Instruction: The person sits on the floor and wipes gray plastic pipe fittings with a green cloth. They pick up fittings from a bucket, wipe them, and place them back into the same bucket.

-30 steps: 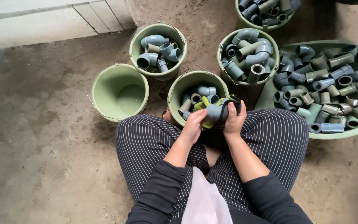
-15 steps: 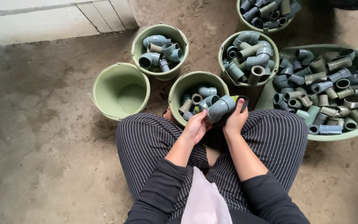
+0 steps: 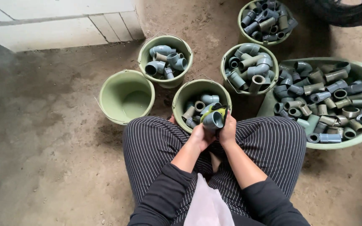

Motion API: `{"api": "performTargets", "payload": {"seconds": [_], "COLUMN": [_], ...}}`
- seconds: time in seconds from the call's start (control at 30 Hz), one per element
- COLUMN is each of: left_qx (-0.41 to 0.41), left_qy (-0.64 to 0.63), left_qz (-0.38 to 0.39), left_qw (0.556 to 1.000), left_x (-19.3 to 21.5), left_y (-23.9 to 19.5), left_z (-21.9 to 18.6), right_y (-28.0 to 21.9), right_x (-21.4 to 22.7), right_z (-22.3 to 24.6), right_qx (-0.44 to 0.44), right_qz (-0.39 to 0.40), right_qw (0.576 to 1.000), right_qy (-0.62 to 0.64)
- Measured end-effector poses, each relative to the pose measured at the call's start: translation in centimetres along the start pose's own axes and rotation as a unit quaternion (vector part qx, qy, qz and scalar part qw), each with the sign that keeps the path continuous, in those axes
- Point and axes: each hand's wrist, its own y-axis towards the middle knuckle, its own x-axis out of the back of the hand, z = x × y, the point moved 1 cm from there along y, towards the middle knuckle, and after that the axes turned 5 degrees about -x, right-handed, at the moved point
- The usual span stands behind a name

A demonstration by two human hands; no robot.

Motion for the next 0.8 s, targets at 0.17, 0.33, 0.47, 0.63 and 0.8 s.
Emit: {"api": "performTargets", "payload": {"seconds": [0.17,0.33,0.47,0.63,0.8], "left_qx": [0.001,-0.047,-0.238,-0.415,-0.515], "left_qy": [-0.003,-0.009,-0.07,0.032,0.358], "left_qz": [-0.025,-0.014,-0.121,-0.203,-0.245], "left_qw": [1.0,0.999,0.961,0.886,0.739], "left_x": [1.7,-0.2,-0.7,-2.2,0.7], "left_y": [2.2,-0.9,-2.1,-0.6,6.2], "left_z": [0.8,-3.4,-8.5,-14.6,-20.8], "right_y": [-1.6,-2.2,-1.9,-0.7,1.7], "right_x": [-1.2,-3.2,-3.7,-3.8,-3.7], "right_z": [3.3,7.8,8.8,9.2,7.9], "right_qx": [-0.022,-0.109,-0.221,-0.275,-0.243], "right_qz": [-0.099,-0.165,-0.159,-0.101,-0.057], "right_qw": [0.995,0.961,0.898,0.881,0.911], "right_qy": [0.002,0.194,0.345,0.372,0.329]}}
